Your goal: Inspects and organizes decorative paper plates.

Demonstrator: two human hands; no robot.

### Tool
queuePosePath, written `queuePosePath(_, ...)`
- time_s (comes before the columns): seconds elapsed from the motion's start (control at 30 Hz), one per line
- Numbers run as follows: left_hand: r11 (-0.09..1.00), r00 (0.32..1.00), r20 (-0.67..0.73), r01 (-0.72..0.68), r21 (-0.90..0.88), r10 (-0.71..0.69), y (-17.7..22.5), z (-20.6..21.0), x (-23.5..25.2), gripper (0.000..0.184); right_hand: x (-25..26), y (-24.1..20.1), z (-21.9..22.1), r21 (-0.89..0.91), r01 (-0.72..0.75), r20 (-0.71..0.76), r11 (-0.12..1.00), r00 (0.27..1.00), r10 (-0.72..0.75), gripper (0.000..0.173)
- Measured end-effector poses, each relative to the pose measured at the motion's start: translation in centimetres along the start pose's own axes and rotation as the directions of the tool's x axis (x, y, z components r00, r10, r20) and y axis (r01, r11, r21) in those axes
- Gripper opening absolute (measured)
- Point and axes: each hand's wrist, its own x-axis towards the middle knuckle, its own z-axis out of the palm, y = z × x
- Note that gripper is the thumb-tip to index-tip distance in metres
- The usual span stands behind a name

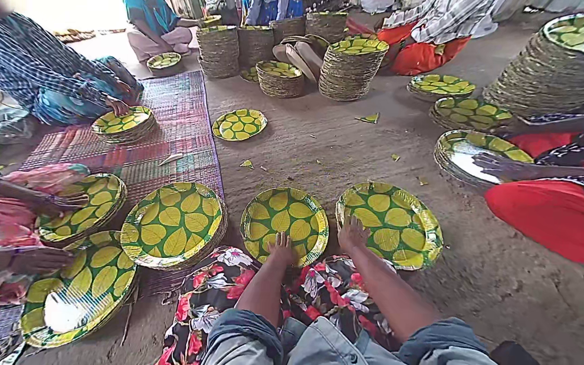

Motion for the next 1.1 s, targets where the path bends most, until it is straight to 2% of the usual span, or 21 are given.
queuePosePath(0.07, 1.000, 1.000, -0.001, 0.008, 0.011, -0.008, 0.1, 0.1, 0.2, 0.089, 0.3, 0.2, -0.6, -0.035, -0.126, 0.092, 0.991, 0.987, 0.128, 0.056)
queuePosePath(0.13, 1.000, 1.000, 0.004, 0.006, 0.014, -0.006, 0.0, 0.0, 0.3, 0.089, 0.2, -0.3, -0.8, -0.102, -0.140, 0.151, 0.985, 0.976, 0.155, 0.042)
queuePosePath(0.23, 1.000, 1.000, 0.011, 0.007, 0.014, -0.007, -0.2, 0.1, 0.4, 0.090, 0.4, -0.9, -0.7, -0.111, -0.159, 0.129, 0.981, 0.976, 0.173, 0.038)
queuePosePath(0.37, 1.000, 1.000, 0.019, 0.010, 0.005, -0.010, -0.1, -0.2, 0.4, 0.090, 0.9, -0.2, -0.8, 0.032, -0.140, 0.002, 0.990, 0.990, 0.140, 0.046)
queuePosePath(0.47, 1.000, 1.000, 0.026, -0.007, -0.020, 0.008, 0.1, -1.2, 0.5, 0.082, 0.7, -0.1, -1.0, 0.070, -0.052, -0.244, 0.996, 0.967, 0.067, 0.042)
queuePosePath(0.5, 0.998, 0.999, -0.036, -0.033, -0.059, 0.031, -0.1, -1.7, 0.5, 0.075, 0.5, -0.1, -1.0, 0.067, 0.029, -0.347, 0.997, 0.938, -0.004, 0.040)
queuePosePath(0.53, 0.991, 0.985, -0.167, -0.067, -0.118, 0.046, -0.3, -2.1, 0.4, 0.070, 0.2, 0.0, -0.8, 0.061, 0.148, -0.424, 0.987, 0.899, -0.109, 0.038)
queuePosePath(0.57, 0.978, 0.938, -0.344, -0.104, -0.180, 0.036, -0.4, -2.6, 0.2, 0.068, -0.3, -0.1, -0.7, 0.050, 0.275, -0.441, 0.960, 0.869, -0.226, 0.038)
queuePosePath(0.6, 0.964, 0.839, -0.544, -0.148, -0.222, 0.003, -0.3, -3.2, 0.1, 0.067, -0.7, -0.3, -0.5, 0.023, 0.405, -0.442, 0.914, 0.824, -0.354, 0.035)
queuePosePath(0.63, 0.954, 0.688, -0.725, -0.189, -0.232, -0.040, -0.2, -3.7, 0.2, 0.065, -1.1, -0.5, -0.1, -0.008, 0.525, -0.411, 0.851, 0.774, -0.481, 0.032)
queuePosePath(0.67, 0.954, 0.542, -0.837, -0.206, -0.220, -0.076, -0.3, -4.1, 0.4, 0.064, -1.2, -0.7, 0.2, -0.037, 0.622, -0.323, 0.782, 0.734, -0.598, 0.031)
queuePosePath(0.7, 0.959, 0.466, -0.880, -0.197, -0.206, -0.093, -0.5, -4.4, 0.5, 0.063, -1.2, -0.9, 0.5, -0.058, 0.692, -0.187, 0.719, 0.700, -0.689, 0.032)
queuePosePath(0.73, 0.965, 0.494, -0.864, -0.170, -0.201, -0.093, -0.6, -4.6, 0.3, 0.063, -0.8, -0.9, 1.0, -0.082, 0.742, -0.054, 0.665, 0.663, -0.747, 0.032)
queuePosePath(0.77, 0.971, 0.603, -0.794, -0.129, -0.200, -0.083, -0.8, -4.6, 0.0, 0.063, -0.4, -1.0, 1.4, -0.096, 0.760, 0.066, 0.643, 0.650, -0.757, 0.032)
queuePosePath(0.83, 0.981, 0.857, -0.511, -0.040, -0.190, -0.064, -0.9, -4.0, -0.3, 0.068, -0.1, -1.1, 1.6, -0.121, 0.704, 0.240, 0.700, 0.705, -0.668, 0.032)
queuePosePath(0.87, 0.985, 0.938, -0.340, 0.013, -0.172, -0.071, -1.0, -3.3, -0.1, 0.075, 0.0, -1.1, 1.6, -0.128, 0.644, 0.266, 0.754, 0.755, -0.599, 0.034)
queuePosePath(0.9, 0.989, 0.979, -0.189, 0.053, -0.137, -0.078, -0.9, -2.6, 0.1, 0.083, 0.0, -1.1, 1.3, -0.122, 0.576, 0.236, 0.809, 0.808, -0.540, 0.035)
queuePosePath(0.93, 0.993, 0.992, -0.084, 0.081, -0.089, -0.089, -0.7, -1.9, 0.3, 0.094, -0.1, -1.1, 0.9, -0.106, 0.495, 0.170, 0.862, 0.864, -0.475, 0.038)
queuePosePath(1.03, 0.995, 0.994, -0.064, 0.091, -0.039, -0.093, -0.4, -1.1, 0.8, 0.105, 0.1, -0.6, -0.3, -0.035, 0.178, -0.001, 0.983, 0.984, -0.178, 0.052)
queuePosePath(1.1, 0.995, 0.991, -0.093, 0.092, -0.033, -0.095, -0.6, -1.0, 1.4, 0.106, 0.5, 0.0, -0.5, -0.013, -0.005, 0.028, 1.000, 1.000, 0.006, 0.058)
